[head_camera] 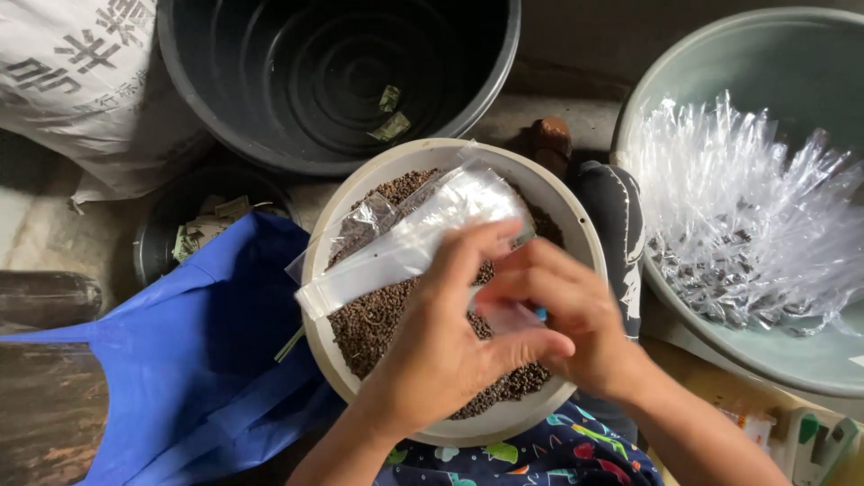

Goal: A person is manually packaging small pellets into individual plastic bags using a small scoop.

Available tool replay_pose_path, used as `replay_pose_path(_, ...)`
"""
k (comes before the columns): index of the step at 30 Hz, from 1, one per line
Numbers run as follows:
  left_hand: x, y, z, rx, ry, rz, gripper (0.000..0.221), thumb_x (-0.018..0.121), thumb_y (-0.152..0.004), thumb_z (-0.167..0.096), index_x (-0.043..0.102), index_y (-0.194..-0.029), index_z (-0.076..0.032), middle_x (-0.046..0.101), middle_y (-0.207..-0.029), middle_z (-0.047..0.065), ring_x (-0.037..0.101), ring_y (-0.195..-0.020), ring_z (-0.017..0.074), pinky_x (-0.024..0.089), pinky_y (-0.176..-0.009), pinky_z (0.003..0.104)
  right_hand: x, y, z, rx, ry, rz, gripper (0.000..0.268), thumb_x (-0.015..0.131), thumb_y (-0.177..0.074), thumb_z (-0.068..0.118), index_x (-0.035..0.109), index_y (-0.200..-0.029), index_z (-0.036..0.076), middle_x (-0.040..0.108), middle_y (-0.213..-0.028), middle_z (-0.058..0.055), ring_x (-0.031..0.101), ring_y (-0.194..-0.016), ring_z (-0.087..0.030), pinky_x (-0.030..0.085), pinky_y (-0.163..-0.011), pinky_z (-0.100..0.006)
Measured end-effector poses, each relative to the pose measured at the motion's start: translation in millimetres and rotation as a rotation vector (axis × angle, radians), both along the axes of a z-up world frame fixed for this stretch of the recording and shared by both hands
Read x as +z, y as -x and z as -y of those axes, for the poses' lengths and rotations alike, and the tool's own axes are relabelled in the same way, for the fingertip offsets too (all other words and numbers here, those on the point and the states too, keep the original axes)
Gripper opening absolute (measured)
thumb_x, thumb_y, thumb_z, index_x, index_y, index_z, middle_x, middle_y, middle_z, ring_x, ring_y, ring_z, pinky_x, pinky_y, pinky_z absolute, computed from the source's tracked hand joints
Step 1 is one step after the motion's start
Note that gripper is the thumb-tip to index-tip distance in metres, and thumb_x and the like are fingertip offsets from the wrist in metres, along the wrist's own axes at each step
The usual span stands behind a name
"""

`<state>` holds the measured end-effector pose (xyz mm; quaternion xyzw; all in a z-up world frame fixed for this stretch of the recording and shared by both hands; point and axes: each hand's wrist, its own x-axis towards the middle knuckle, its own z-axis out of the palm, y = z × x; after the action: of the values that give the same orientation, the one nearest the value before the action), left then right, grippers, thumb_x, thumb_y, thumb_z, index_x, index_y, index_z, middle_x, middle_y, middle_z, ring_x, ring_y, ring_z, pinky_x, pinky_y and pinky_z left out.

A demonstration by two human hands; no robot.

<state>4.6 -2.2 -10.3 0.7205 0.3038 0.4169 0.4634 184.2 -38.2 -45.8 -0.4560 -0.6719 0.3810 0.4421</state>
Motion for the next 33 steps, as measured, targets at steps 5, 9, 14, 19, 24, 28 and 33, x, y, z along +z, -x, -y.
replay_pose_path(5,-47,15,-9,-0.348,0.412,0.124,0.021,0.051,-0.107,-0.020,0.064,-0.095,-0.007,0.055,-0.074,-0.002,0.043,-0.063,0.0070,0.038,-0.060,0.022,-32,-58,-8,-0.433,-0.169,-0.250,0.014,0.069,-0.104,0.020,0.066,-0.092,0.013,0.064,-0.084,0.004,0.050,-0.063,0.000,0.043,-0.059,-0.014)
replay_pose_path(9,-77,10,-20,0.170,-0.328,-0.268,0.013,0.069,-0.095,-0.024,0.076,-0.086,-0.017,0.051,-0.092,0.001,0.048,-0.087,0.0170,0.035,-0.094,0.034,-26,-34,21,-0.272,-0.068,-0.421,0.007,0.067,-0.097,0.010,0.070,-0.093,0.014,0.069,-0.086,0.002,0.059,-0.070,-0.003,0.053,-0.062,-0.014)
replay_pose_path(14,-58,6,-12,0.216,-0.064,-0.192,0.020,0.068,-0.089,-0.007,0.070,-0.107,0.000,0.077,-0.102,0.013,0.072,-0.092,0.0214,0.060,-0.082,0.030,-22,2,41,0.271,-0.049,0.109,0.050,0.060,-0.065,-0.007,0.074,-0.111,0.007,0.064,-0.120,-0.012,0.069,-0.098,-0.026,0.059,-0.079,-0.035)
replay_pose_path(19,-64,-11,12,0.088,-0.307,-0.195,0.033,0.062,-0.074,0.017,0.065,-0.100,-0.003,0.072,-0.097,0.006,0.066,-0.093,0.0188,0.049,-0.092,0.033,-41,6,25,-0.181,0.097,-0.135,0.014,0.053,-0.098,0.005,0.060,-0.108,0.000,0.057,-0.117,-0.014,0.063,-0.085,-0.016,0.057,-0.074,-0.028)
replay_pose_path(24,-64,-15,12,0.177,-0.514,-0.193,0.027,0.070,-0.079,0.015,0.060,-0.092,-0.006,0.070,-0.089,0.003,0.062,-0.093,0.0187,0.044,-0.094,0.038,-61,9,13,-0.404,0.398,-0.565,0.024,0.071,-0.093,0.007,0.047,-0.098,0.006,0.053,-0.064,0.001,0.047,-0.046,-0.005,0.038,-0.038,-0.018)
replay_pose_path(28,-76,-4,6,0.299,-0.443,-0.267,0.031,0.075,-0.082,0.007,0.061,-0.106,-0.006,0.067,-0.104,0.004,0.058,-0.080,0.0156,0.045,-0.085,0.032,-68,7,22,-0.168,0.432,-0.482,0.015,0.073,-0.093,0.011,0.066,-0.102,0.003,0.064,-0.087,-0.003,0.054,-0.066,-0.006,0.045,-0.056,-0.020)
replay_pose_path(33,-57,9,12,-0.051,0.044,-0.177,0.027,0.074,-0.086,-0.001,0.063,-0.110,-0.007,0.067,-0.083,-0.001,0.054,-0.066,0.0085,0.048,-0.058,0.021,-78,-11,28,-0.186,0.445,-0.527,0.009,0.065,-0.093,0.001,0.069,-0.100,0.000,0.066,-0.100,-0.006,0.061,-0.087,-0.011,0.050,-0.077,-0.024)
